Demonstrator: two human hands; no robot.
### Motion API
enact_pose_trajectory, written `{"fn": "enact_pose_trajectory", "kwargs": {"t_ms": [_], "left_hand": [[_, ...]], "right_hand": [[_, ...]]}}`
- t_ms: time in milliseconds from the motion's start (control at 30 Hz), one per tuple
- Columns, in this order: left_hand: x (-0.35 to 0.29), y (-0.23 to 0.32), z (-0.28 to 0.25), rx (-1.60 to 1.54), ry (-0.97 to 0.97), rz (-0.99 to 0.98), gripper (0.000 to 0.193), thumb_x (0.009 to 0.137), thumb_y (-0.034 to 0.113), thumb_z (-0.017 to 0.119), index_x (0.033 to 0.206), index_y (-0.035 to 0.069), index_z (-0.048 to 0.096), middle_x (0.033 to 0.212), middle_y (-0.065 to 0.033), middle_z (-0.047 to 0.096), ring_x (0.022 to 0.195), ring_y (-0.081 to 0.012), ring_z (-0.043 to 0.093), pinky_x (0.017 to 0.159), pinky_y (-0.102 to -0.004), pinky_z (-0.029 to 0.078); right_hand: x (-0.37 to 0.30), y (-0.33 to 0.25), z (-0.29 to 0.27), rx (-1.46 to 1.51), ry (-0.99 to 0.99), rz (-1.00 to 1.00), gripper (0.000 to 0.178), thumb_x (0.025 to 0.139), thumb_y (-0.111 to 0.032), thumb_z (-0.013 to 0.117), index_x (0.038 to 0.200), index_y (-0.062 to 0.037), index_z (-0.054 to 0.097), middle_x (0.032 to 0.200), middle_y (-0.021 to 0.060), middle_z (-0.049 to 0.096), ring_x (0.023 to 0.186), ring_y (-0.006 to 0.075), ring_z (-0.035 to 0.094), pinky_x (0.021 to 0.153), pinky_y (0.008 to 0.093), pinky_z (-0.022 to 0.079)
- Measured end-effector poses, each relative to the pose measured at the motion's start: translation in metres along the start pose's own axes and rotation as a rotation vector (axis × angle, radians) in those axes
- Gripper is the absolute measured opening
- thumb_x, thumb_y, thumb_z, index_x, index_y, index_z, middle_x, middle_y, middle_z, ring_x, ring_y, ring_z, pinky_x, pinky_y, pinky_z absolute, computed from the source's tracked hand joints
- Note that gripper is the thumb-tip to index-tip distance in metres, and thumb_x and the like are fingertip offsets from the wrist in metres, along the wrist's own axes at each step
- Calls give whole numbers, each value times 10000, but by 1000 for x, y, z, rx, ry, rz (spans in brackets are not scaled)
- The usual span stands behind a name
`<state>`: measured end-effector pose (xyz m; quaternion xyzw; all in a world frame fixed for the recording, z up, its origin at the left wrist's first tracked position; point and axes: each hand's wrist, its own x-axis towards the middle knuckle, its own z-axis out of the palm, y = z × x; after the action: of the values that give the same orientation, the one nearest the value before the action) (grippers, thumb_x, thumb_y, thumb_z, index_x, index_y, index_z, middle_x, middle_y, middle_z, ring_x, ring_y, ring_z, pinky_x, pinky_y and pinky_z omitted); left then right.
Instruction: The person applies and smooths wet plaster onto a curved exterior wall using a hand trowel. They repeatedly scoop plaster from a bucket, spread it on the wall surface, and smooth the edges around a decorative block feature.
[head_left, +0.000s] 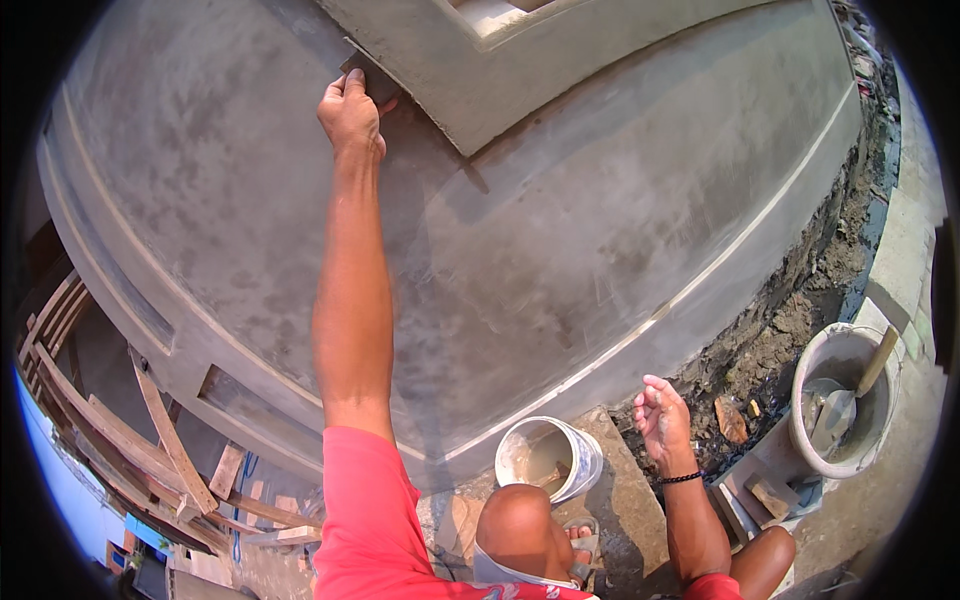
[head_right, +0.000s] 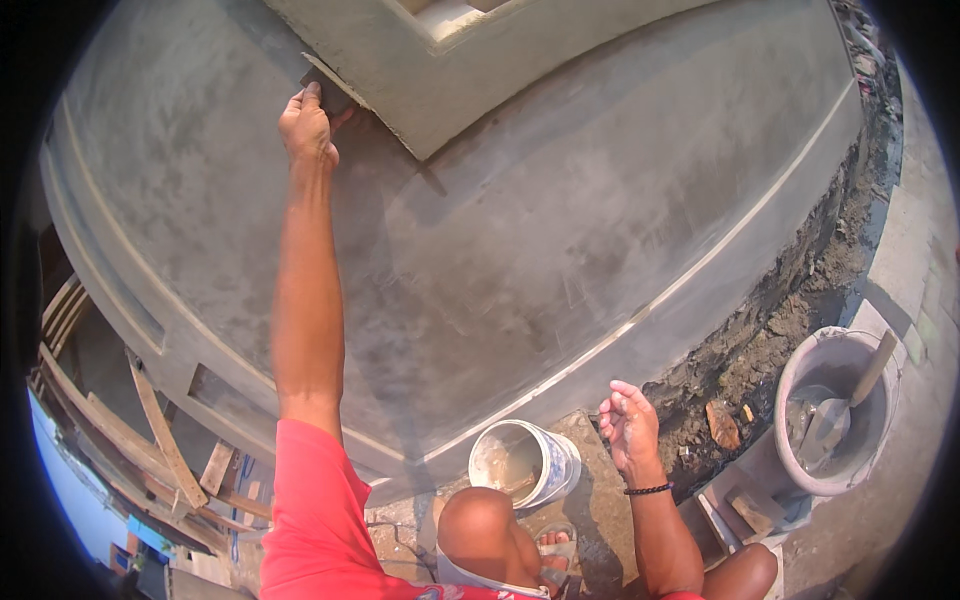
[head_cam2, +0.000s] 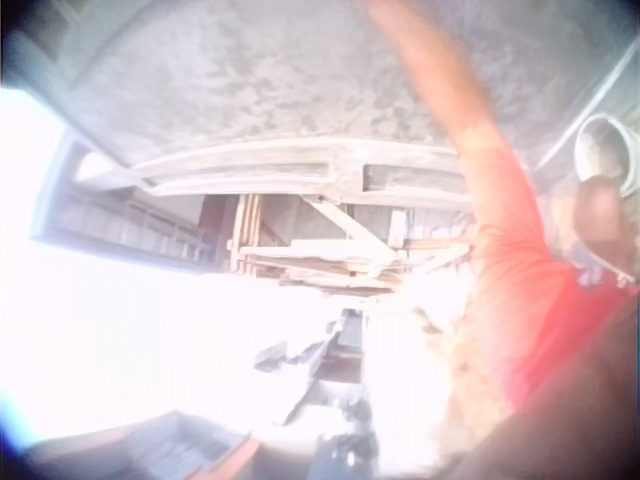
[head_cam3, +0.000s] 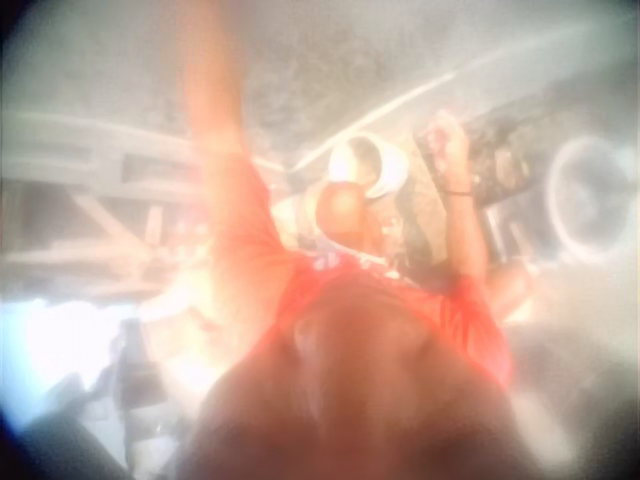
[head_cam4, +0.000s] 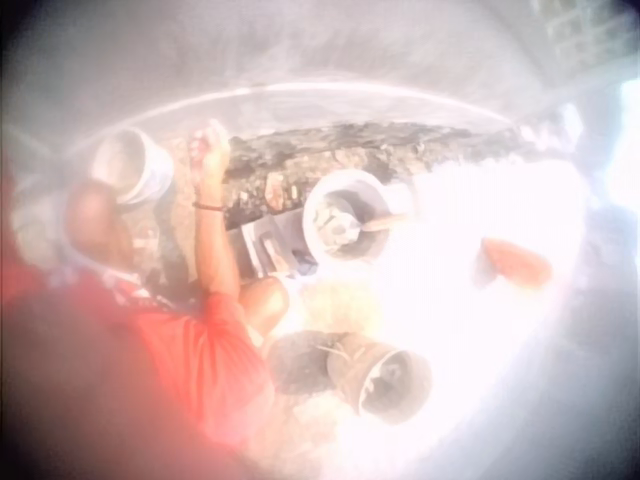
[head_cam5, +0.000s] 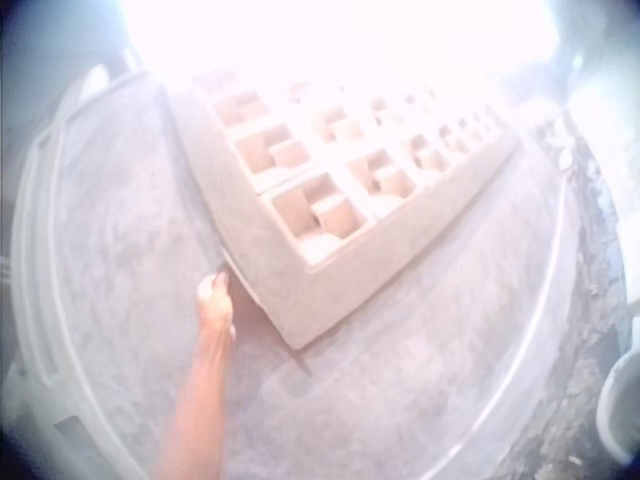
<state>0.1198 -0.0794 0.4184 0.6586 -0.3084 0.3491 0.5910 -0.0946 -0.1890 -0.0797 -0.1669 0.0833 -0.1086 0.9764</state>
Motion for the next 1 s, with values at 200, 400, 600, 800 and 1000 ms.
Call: {"fn": "enact_pose_trajectory", "kwargs": {"t_ms": [200, 400, 600, 800, 1000], "left_hand": [[16, 18, -3, 71, -47, -47, 219, 993, 179, 539, 1047, -32, 552, 967, -124, 654, 800, -202, 666, 714, -377, 623], [24, 21, 0, -22, 15, -32, 224, 988, 179, 551, 1051, -37, 548, 996, -135, 641, 827, -214, 657, 747, -390, 633], [114, 60, -9, 30, -7, 30, 258, 962, 146, 578, 1069, -81, 519, 997, -169, 633, 817, -235, 676, 739, -385, 649], [93, 81, -37, -135, 13, 100, 265, 945, 125, 596, 1089, -76, 500, 998, -161, 634, 848, -241, 671, 780, -399, 639], [-114, 25, -12, -251, -240, 20, 245, 914, 200, 654, 1045, 41, 523, 963, -94, 639, 815, -145, 630, 731, -304, 507]], "right_hand": [[3, 3, -6, -25, 26, -3, 227, 916, -95, 587, 1134, -42, 554, 777, 77, 611, 592, 150, 573, 476, 236, 436], [3, 2, -4, -41, 38, -4, 227, 916, -90, 584, 1135, -38, 548, 776, 77, 613, 591, 140, 573, 473, 227, 442], [8, 2, -12, -66, 52, -11, 227, 922, -102, 587, 1140, -47, 551, 768, 74, 610, 593, 143, 574, 472, 232, 448], [6, -3, -11, -86, 51, -26, 225, 922, -84, 576, 1139, -35, 547, 767, 69, 607, 591, 143, 573, 471, 241, 450], [-28, -25, 62, -574, -70, -398, 263, 888, -8, 599, 1148, 5, 560, 891, 102, 645, 700, 129, 609, 564, 247, 485]]}}
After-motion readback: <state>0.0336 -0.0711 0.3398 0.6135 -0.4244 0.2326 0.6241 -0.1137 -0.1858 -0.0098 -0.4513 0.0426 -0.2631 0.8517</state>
